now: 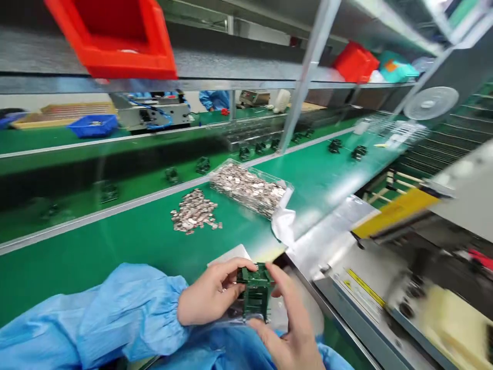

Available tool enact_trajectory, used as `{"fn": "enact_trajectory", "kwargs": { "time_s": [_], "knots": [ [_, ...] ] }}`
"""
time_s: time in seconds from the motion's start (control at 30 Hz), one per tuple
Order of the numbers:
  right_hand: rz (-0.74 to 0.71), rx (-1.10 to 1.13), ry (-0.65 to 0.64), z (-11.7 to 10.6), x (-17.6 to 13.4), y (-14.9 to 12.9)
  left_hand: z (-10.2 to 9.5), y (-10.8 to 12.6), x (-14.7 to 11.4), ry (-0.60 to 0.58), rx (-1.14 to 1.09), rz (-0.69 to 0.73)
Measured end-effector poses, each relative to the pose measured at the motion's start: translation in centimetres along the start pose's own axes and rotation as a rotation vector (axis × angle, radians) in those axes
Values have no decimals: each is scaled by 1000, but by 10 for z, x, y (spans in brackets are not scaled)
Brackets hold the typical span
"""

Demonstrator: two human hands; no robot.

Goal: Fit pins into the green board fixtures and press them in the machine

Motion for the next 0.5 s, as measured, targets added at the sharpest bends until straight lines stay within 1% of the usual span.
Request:
{"fn": "enact_trajectory", "kwargs": {
  "time_s": [0.03, 0.1, 0.13, 0.17, 0.2, 0.23, 0.27, 0.3, 0.33, 0.37, 0.4, 0.43, 0.47, 0.5],
  "knots": [
    [-14, -33, -6, -12, -16, -7, 8, 11, 5, -141, 2, 8],
    [-12, -38, 26, -41, -55, -15, 29, 35, 24, -475, 7, 78],
    [13, -32, 87, -60, -78, -15, 39, 48, 40, -613, 27, 137],
    [56, -37, 191, -82, -104, -14, 50, 62, 60, -696, 61, 209],
    [110, -58, 345, -106, -134, -11, 63, 76, 83, -718, 108, 293],
    [167, -93, 541, -131, -167, -9, 79, 91, 108, -684, 157, 381],
    [215, -139, 774, -154, -201, -8, 98, 106, 132, -626, 199, 459],
    [251, -181, 985, -174, -233, -7, 120, 119, 153, -579, 236, 517],
    [274, -214, 1148, -191, -258, -7, 144, 131, 173, -557, 269, 554],
    [290, -235, 1245, -207, -274, -6, 168, 140, 190, -553, 298, 566],
    [302, -247, 1285, -221, -281, -5, 190, 147, 207, -553, 312, 547],
    [311, -253, 1280, -235, -280, -3, 208, 151, 222, -547, 310, 505],
    [318, -254, 1240, -248, -271, -3, 220, 154, 235, -534, 300, 456],
    [324, -252, 1177, -260, -258, -3, 226, 157, 245, -515, 289, 412]
  ]
}}
Point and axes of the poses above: each hand's wrist, its own x-axis towards the middle knuckle, its own z-axis out of the palm, y = z × x, the point moved 5 cm from there along x, towards the middle knuckle, and after that the axes turned 15 degrees about -y, right-handed, at the moved point
